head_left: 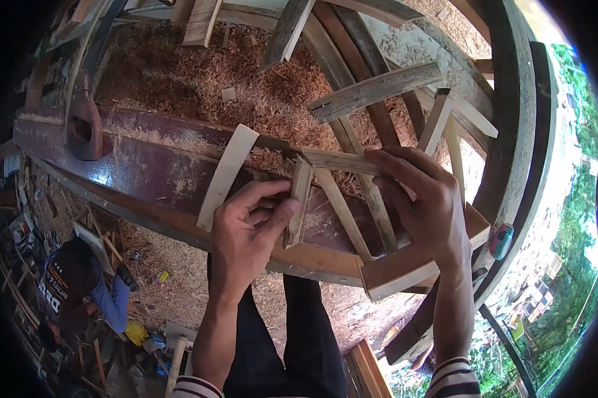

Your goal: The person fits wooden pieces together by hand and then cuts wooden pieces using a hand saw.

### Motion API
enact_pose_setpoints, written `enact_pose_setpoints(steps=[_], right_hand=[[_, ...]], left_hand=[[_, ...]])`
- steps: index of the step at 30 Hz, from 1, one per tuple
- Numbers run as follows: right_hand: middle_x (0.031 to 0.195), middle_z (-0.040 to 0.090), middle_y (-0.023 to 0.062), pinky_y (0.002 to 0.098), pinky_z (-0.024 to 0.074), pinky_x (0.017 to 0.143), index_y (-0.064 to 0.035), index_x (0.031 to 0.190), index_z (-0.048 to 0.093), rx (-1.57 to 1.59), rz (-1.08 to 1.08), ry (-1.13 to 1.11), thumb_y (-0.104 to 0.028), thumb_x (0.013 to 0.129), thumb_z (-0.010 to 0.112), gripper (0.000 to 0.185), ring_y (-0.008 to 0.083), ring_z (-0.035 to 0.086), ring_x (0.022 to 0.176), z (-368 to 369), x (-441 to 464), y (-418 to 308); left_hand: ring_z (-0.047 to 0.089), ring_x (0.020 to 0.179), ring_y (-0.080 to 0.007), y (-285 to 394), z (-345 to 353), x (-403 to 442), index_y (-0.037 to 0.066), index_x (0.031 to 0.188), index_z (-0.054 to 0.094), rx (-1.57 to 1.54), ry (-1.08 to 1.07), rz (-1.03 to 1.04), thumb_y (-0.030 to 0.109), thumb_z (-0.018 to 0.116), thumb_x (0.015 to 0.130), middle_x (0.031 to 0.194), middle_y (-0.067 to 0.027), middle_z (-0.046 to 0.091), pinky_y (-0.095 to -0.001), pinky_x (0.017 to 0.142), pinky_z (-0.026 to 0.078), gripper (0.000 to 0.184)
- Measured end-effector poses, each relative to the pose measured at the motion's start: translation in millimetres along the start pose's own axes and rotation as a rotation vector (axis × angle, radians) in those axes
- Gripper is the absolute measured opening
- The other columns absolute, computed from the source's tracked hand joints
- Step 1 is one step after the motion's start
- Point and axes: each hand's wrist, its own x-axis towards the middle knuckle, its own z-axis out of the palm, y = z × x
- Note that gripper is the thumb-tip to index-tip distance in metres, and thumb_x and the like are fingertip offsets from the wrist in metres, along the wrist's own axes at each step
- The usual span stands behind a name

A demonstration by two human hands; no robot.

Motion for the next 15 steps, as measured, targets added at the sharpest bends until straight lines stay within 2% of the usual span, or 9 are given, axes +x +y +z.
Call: enact_pose_setpoints(steps=[7,9,11,13,15], right_hand=[[0.100,0.068,0.0112,0.0371,0.0557,0.072,-0.0043,0.107,0.070,0.044,0.062,0.016,-0.001,0.081,0.069,0.026,0.0290,0.069,0.085,-0.5,-1.0,-3.1],[0.101,0.068,0.0112,0.0367,0.0557,0.072,-0.0044,0.108,0.070,0.046,0.079,0.024,0.000,0.081,0.069,0.027,0.0288,0.069,0.085,0.2,-2.8,-3.4],[0.102,0.068,0.0112,0.0363,0.0558,0.072,-0.0046,0.108,0.069,0.049,0.095,0.035,0.000,0.081,0.069,0.028,0.0286,0.069,0.085,0.3,-4.0,-4.8],[0.103,0.068,0.0114,0.0355,0.0559,0.073,-0.0048,0.110,0.069,0.057,0.121,0.109,0.002,0.081,0.069,0.029,0.0275,0.070,0.086,1.3,-4.7,-6.9],[0.104,0.069,0.0113,0.0353,0.0559,0.074,-0.0049,0.110,0.069,0.063,0.117,0.152,0.002,0.081,0.069,0.030,0.0267,0.070,0.087,1.7,-5.4,-7.9]], left_hand=[[0.063,0.086,-0.0100,-0.8,-0.8,0.9,-0.008,0.112,0.063,-0.050,-0.009,0.009,0.002,0.071,0.087,0.097,-0.0086,0.066,-0.0224,0.077,0.053,0.028],[0.066,0.087,-0.0125,-0.7,-2.7,1.4,-0.007,0.112,0.063,-0.046,-0.046,0.115,0.009,0.067,0.091,0.096,-0.0084,0.067,-0.0241,0.077,0.054,0.027],[0.066,0.088,-0.0123,2.3,-5.5,1.5,-0.007,0.111,0.062,-0.087,-0.058,0.074,0.009,0.066,0.091,0.095,-0.0083,0.066,-0.0244,0.077,0.055,0.026],[0.065,0.089,-0.0121,3.6,-7.9,2.5,-0.007,0.111,0.061,-0.123,-0.066,0.036,0.008,0.066,0.092,0.094,-0.0082,0.065,-0.0246,0.078,0.055,0.025],[0.065,0.093,-0.0134,2.0,-8.3,4.1,-0.006,0.115,0.056,-0.197,-0.029,0.116,0.007,0.063,0.093,0.096,-0.0109,0.067,-0.0254,0.079,0.055,0.026]])
